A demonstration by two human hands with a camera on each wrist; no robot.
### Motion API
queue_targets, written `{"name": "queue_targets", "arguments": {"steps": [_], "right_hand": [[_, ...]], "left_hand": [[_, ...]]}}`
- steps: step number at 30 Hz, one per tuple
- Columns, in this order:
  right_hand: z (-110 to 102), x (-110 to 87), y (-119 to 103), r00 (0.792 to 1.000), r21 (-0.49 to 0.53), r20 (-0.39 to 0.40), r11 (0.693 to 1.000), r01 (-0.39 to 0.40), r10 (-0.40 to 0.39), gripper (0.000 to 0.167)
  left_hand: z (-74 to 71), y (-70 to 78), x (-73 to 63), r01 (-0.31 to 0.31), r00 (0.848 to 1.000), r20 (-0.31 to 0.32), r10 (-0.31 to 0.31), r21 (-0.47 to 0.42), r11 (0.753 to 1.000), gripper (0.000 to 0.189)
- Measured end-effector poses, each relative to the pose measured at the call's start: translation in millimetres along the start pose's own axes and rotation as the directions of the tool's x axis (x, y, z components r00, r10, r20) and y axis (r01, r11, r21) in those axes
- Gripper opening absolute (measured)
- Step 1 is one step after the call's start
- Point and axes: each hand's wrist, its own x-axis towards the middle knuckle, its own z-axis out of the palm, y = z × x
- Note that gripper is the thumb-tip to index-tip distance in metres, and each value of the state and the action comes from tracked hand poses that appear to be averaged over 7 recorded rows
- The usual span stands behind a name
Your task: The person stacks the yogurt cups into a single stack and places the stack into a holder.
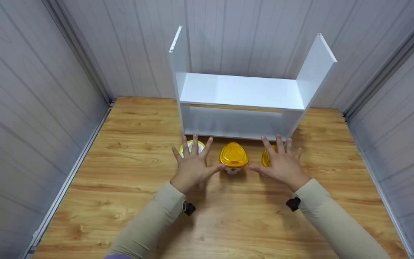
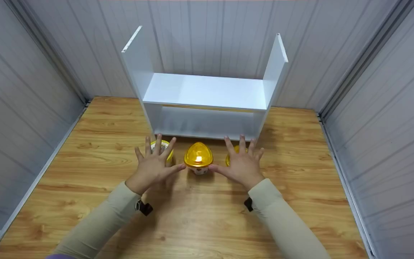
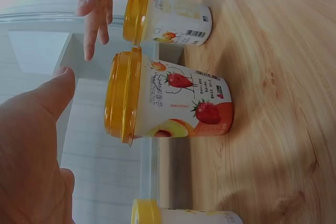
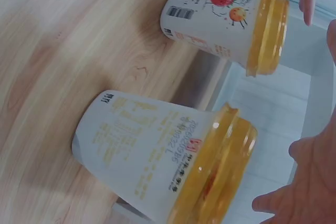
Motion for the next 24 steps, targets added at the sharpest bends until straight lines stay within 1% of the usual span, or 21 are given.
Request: {"name": "queue_targets", "arguments": {"steps": [6, 9, 13, 17, 21, 24], "right_hand": [[-5.3, -0.1, 9.8, 1.0, 0.021, -0.012, 1.0, 0.013, -0.013, 0.116], [-7.8, 0.4, 15.1, 1.0, 0.039, -0.018, 0.999, 0.022, -0.022, 0.117], [-9.5, -0.1, 23.1, 0.999, 0.063, -0.043, 0.998, 0.031, -0.028, 0.118], [-8.0, -1.6, 29.8, 0.996, 0.082, -0.074, 0.995, 0.058, -0.052, 0.118], [-5.1, -3.9, 36.8, 0.988, 0.121, -0.129, 0.987, 0.103, -0.087, 0.114], [-2.2, -5.1, 41.4, 0.982, 0.143, -0.157, 0.982, 0.125, -0.102, 0.111]], "left_hand": [[-5.5, -8.7, -0.8, 0.023, 1.0, -0.007, -0.023, 0.032, 0.999, 0.102], [-7.7, -14.9, -1.3, 0.034, 0.999, -0.01, -0.034, 0.031, 0.999, 0.103], [-8.1, -22.8, -0.4, 0.029, 0.999, -0.023, -0.029, 0.016, 0.999, 0.105], [-5.7, -33.5, -0.9, 0.015, 0.998, -0.056, -0.015, 0.008, 1.0, 0.106], [-3.2, -45.1, -1.0, -0.012, 0.995, -0.096, 0.01, -0.019, 1.0, 0.105], [-2.3, -52.9, -1.9, -0.019, 0.993, -0.115, 0.014, -0.038, 0.999, 0.105]]}}
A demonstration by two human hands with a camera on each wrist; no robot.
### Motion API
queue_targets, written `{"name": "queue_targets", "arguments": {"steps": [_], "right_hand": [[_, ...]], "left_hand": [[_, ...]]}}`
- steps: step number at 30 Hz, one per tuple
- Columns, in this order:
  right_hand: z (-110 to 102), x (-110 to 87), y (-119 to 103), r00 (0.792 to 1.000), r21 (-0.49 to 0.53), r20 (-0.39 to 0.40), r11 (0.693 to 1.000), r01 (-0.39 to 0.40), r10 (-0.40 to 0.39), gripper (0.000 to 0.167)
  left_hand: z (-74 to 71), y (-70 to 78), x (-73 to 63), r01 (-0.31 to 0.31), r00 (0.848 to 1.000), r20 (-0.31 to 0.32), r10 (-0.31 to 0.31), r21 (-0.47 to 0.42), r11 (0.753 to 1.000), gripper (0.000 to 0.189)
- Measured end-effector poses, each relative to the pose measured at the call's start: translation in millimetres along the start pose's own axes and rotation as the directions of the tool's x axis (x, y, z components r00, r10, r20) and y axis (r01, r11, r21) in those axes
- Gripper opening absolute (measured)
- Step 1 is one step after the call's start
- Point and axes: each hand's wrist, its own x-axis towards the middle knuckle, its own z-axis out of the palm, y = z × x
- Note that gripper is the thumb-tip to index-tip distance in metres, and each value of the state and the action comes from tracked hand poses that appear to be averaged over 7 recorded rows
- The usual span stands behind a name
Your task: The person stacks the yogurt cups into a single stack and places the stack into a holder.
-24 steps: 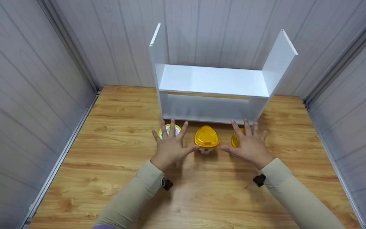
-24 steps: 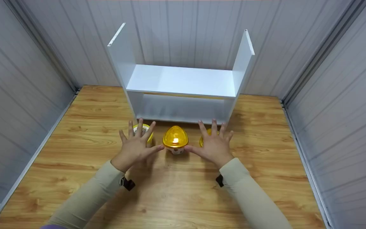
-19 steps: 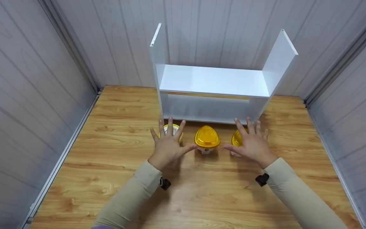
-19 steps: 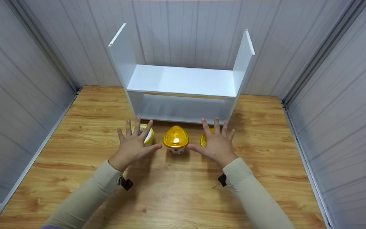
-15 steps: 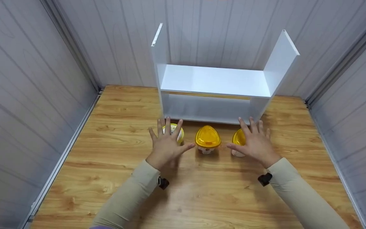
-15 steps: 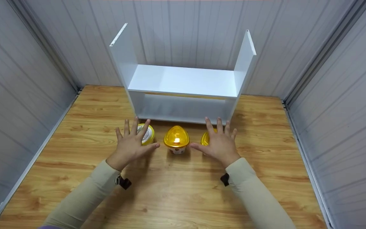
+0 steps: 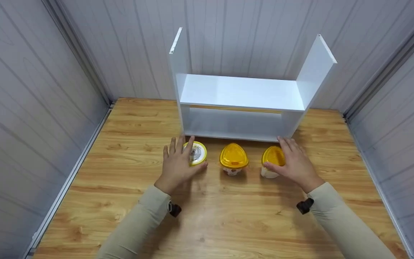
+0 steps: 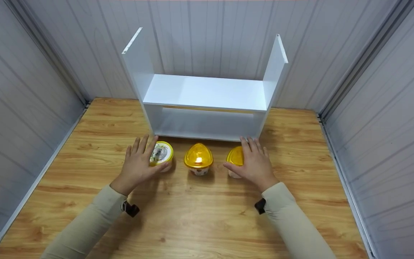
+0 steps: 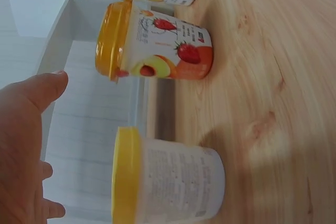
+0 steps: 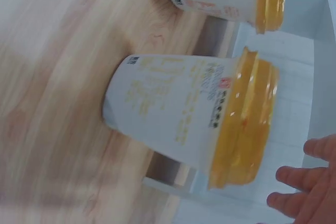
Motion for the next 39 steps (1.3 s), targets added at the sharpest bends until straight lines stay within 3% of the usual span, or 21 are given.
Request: {"name": "queue_targets", "arguments": {"steps": [10, 18, 25, 32, 39], "right_hand": [[4.9, -4.2, 13.9, 1.0, 0.046, 0.005, 0.998, -0.03, 0.03, 0.109], [7.3, -5.7, 22.2, 1.0, 0.061, -0.012, 0.998, -0.028, 0.029, 0.103], [9.0, -5.3, 28.0, 0.999, 0.089, -0.001, 0.995, -0.034, 0.034, 0.102], [12.7, -8.2, 32.2, 0.999, 0.112, -0.041, 0.994, 0.003, 0.001, 0.095], [16.6, -9.2, 34.6, 0.999, 0.125, -0.03, 0.992, -0.018, 0.022, 0.096]], "left_hand": [[6.1, -19.5, -8.6, -0.005, 0.999, -0.037, 0.004, -0.023, 1.0, 0.105], [12.2, -31.2, -9.3, -0.023, 0.998, -0.067, 0.018, -0.064, 0.998, 0.095], [17.3, -41.2, -9.8, -0.028, 0.997, -0.067, 0.022, -0.087, 0.996, 0.08], [18.4, -52.9, -9.8, -0.025, 0.998, -0.067, 0.018, -0.11, 0.994, 0.073], [20.1, -57.0, -10.6, -0.014, 0.998, -0.068, 0.005, -0.137, 0.99, 0.067]]}}
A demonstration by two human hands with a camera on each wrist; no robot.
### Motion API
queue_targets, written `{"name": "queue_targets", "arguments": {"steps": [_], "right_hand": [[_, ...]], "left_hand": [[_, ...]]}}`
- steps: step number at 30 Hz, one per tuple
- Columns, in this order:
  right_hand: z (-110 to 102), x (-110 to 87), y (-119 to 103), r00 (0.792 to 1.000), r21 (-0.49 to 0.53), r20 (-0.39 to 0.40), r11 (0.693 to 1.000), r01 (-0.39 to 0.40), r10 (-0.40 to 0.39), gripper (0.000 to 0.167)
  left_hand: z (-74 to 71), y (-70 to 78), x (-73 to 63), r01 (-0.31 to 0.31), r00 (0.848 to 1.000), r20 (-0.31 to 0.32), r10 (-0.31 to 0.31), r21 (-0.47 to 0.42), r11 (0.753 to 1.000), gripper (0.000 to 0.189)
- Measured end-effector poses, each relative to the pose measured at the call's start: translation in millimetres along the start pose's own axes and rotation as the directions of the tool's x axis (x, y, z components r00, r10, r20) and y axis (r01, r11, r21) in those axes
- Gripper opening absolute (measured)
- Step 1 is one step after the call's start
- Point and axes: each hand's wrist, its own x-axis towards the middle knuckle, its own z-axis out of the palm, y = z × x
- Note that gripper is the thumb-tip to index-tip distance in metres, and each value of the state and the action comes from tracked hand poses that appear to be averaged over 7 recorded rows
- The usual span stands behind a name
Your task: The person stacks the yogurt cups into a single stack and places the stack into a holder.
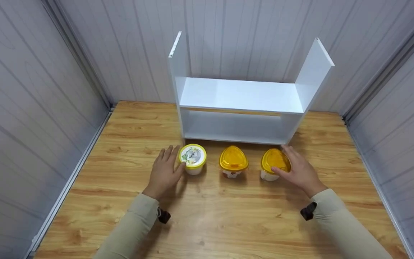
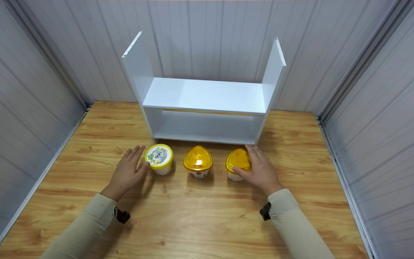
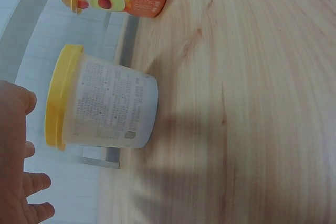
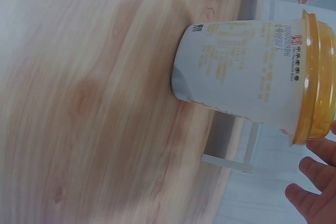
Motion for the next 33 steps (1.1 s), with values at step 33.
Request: {"name": "queue_targets", "arguments": {"steps": [33], "right_hand": [[12.3, -5.7, 16.6, 1.0, 0.085, 0.023, 0.996, -0.009, 0.007, 0.097]], "left_hand": [[8.5, -8.7, 2.3, 0.04, 0.999, 0.018, -0.04, -0.003, 0.999, 0.057]]}}
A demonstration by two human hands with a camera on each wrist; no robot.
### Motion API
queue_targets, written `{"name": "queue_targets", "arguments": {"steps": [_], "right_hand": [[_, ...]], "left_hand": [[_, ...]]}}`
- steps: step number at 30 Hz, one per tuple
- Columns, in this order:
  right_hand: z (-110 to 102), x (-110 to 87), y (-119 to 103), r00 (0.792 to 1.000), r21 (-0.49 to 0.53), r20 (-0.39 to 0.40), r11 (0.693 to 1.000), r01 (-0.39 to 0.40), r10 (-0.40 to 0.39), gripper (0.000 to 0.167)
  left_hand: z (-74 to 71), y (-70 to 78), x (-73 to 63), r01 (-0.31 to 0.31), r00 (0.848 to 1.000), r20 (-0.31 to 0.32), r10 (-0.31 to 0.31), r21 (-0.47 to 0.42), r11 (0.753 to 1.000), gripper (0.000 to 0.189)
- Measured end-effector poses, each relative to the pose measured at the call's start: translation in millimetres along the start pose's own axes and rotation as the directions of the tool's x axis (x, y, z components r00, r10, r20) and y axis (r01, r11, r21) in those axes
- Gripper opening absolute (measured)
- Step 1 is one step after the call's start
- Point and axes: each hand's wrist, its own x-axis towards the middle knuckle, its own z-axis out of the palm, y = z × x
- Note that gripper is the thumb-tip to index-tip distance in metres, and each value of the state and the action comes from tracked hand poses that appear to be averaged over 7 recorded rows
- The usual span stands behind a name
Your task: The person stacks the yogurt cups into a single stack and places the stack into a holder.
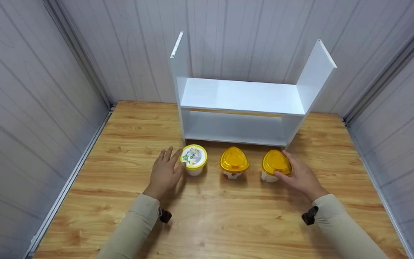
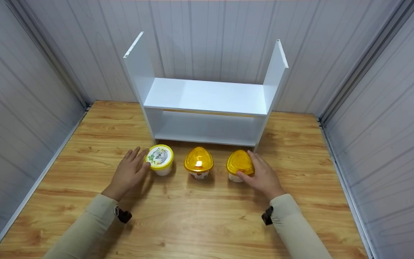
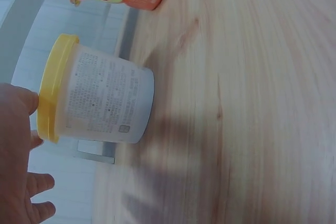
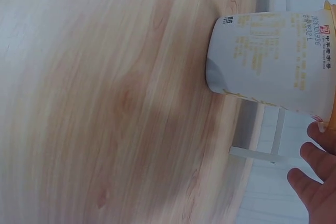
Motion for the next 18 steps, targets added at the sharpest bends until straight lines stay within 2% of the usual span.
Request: {"name": "queue_targets", "arguments": {"steps": [5, 10, 14, 18], "right_hand": [[1.5, -0.8, 0.5, 0.999, 0.048, 0.014, 0.998, -0.039, 0.038, 0.098], [5.7, -1.6, 2.8, 0.996, 0.153, 0.008, 0.985, -0.085, 0.085, 0.095], [12.1, -3.4, 6.6, 0.993, 0.26, -0.001, 0.959, -0.113, 0.117, 0.093], [21.0, -4.1, 8.9, 0.989, 0.373, -0.022, 0.919, -0.128, 0.146, 0.09]], "left_hand": [[0.1, -0.1, 0.4, -0.003, 1.0, -0.009, 0.003, 0.002, 1.0, 0.057], [0.3, -1.3, -0.7, 0.004, 1.0, -0.013, -0.003, 0.021, 1.0, 0.058], [-0.5, -1.1, -2.6, 0.016, 1.0, -0.016, -0.016, 0.013, 1.0, 0.058], [0.3, -1.6, -3.3, 0.021, 1.0, -0.019, -0.021, 0.016, 1.0, 0.058]]}}
